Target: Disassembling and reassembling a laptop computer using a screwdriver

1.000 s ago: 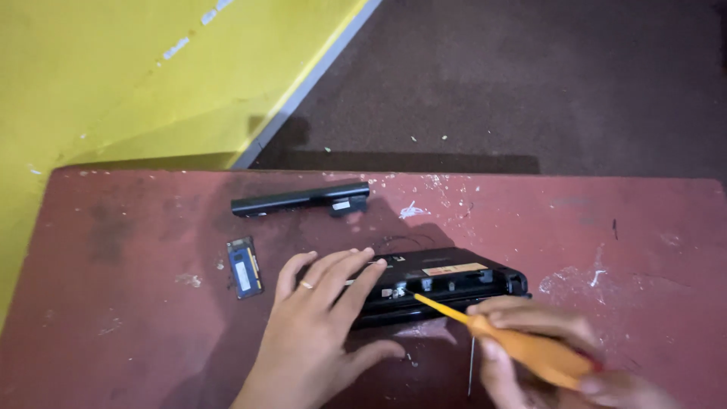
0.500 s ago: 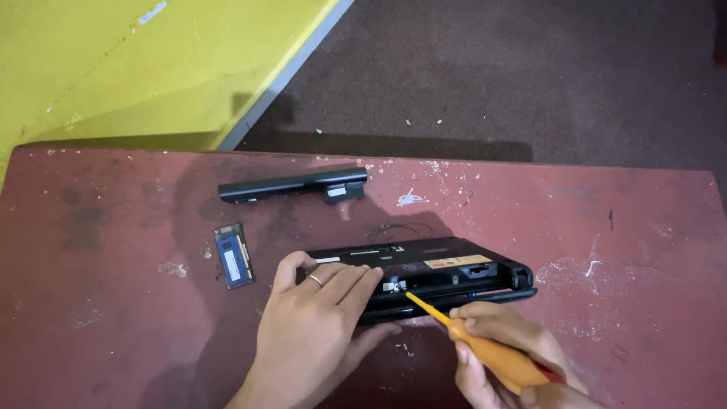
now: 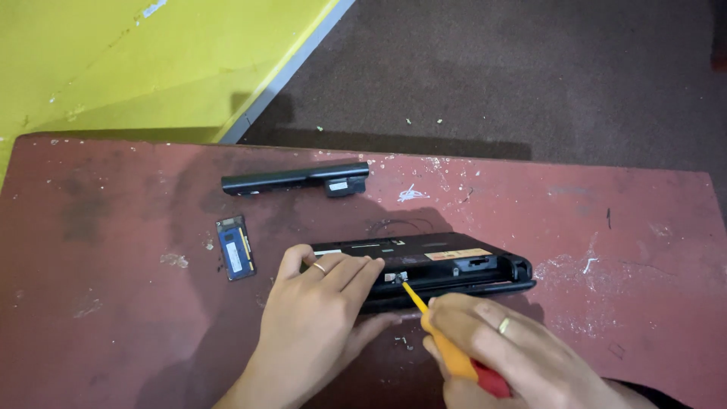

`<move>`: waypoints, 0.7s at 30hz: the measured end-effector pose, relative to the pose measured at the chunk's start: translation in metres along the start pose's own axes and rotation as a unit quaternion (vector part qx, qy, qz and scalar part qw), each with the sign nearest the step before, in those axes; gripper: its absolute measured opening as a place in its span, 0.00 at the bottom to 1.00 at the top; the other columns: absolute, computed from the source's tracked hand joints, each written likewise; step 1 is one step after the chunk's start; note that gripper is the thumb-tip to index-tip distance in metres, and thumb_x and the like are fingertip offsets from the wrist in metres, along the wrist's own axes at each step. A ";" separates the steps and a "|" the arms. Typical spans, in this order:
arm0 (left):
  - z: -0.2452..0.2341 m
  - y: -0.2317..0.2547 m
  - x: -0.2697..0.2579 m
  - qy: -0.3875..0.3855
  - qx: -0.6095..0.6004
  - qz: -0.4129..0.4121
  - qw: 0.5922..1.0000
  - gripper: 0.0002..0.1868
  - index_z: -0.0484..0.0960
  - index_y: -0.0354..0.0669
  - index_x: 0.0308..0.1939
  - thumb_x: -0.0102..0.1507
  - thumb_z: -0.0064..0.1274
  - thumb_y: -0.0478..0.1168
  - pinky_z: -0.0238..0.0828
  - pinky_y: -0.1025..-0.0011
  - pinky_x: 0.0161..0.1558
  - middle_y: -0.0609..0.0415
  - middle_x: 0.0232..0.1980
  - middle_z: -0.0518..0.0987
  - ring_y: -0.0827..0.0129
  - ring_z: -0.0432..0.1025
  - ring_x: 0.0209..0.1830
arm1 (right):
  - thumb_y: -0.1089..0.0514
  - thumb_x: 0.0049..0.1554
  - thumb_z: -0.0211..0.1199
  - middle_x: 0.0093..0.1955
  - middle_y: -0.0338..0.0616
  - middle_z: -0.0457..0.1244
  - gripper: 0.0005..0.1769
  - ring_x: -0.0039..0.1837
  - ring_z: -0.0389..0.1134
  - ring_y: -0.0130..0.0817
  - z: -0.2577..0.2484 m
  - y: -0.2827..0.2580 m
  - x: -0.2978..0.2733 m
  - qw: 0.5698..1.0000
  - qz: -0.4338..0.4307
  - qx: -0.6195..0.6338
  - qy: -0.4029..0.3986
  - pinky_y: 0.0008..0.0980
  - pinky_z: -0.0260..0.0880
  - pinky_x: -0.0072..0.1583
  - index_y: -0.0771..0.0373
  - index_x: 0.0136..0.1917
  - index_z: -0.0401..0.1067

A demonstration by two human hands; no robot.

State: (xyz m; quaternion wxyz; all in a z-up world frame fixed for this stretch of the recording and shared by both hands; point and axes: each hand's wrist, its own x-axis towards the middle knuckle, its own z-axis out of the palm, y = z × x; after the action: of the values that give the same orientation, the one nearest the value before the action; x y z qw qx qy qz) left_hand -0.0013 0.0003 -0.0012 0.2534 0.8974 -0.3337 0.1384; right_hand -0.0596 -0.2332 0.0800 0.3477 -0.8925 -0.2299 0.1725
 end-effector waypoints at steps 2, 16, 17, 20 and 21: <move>0.001 0.000 0.000 0.003 0.007 0.004 1.000 0.29 0.79 0.45 0.46 0.54 0.61 0.63 0.58 0.59 0.49 0.59 0.45 0.81 0.63 0.74 0.40 | 0.44 0.50 0.64 0.72 -0.02 0.62 0.33 0.71 0.65 0.01 -0.008 -0.023 0.013 0.929 0.362 0.014 -0.078 0.22 0.53 0.69 0.20 0.68 0.68; -0.024 0.005 0.031 -0.025 -0.321 0.090 0.942 0.23 0.72 0.47 0.54 0.61 0.52 0.53 0.63 0.65 0.56 0.60 0.55 0.78 0.66 0.75 0.55 | 0.29 0.59 0.61 0.27 0.32 0.55 0.30 0.24 0.55 0.30 -0.013 -0.047 0.025 0.818 -0.104 -0.513 0.240 0.32 0.54 0.28 0.55 0.36 0.63; -0.018 0.005 0.033 0.000 -0.353 0.108 0.929 0.22 0.73 0.46 0.49 0.62 0.45 0.58 0.64 0.65 0.53 0.61 0.52 0.80 0.65 0.78 0.51 | 0.20 0.61 0.57 0.25 0.32 0.51 0.38 0.23 0.51 0.33 -0.008 -0.045 0.024 0.788 -0.073 -0.553 0.260 0.33 0.51 0.28 0.52 0.31 0.58; -0.022 0.009 0.042 0.015 -0.381 0.109 0.918 0.05 0.73 0.48 0.39 0.65 0.51 0.42 0.62 0.70 0.50 0.63 0.40 0.78 0.69 0.76 0.41 | 0.08 0.55 0.42 0.25 0.32 0.54 0.45 0.21 0.55 0.31 -0.003 -0.049 0.020 0.780 -0.007 -0.576 0.243 0.32 0.44 0.25 0.51 0.33 0.63; -0.020 0.007 0.043 0.015 -0.381 0.110 0.918 0.05 0.73 0.48 0.39 0.65 0.51 0.42 0.62 0.70 0.50 0.63 0.40 0.78 0.69 0.76 0.41 | 0.08 0.55 0.42 0.25 0.32 0.54 0.45 0.21 0.55 0.31 -0.013 -0.053 0.022 0.779 -0.006 -0.577 0.244 0.32 0.44 0.25 0.51 0.33 0.63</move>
State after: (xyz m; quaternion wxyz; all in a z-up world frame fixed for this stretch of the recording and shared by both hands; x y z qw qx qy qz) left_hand 0.0245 -0.0161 0.0360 0.5646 0.6881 -0.4539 0.0415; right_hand -0.0505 -0.1935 0.1231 -0.1868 -0.9368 -0.1996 -0.2183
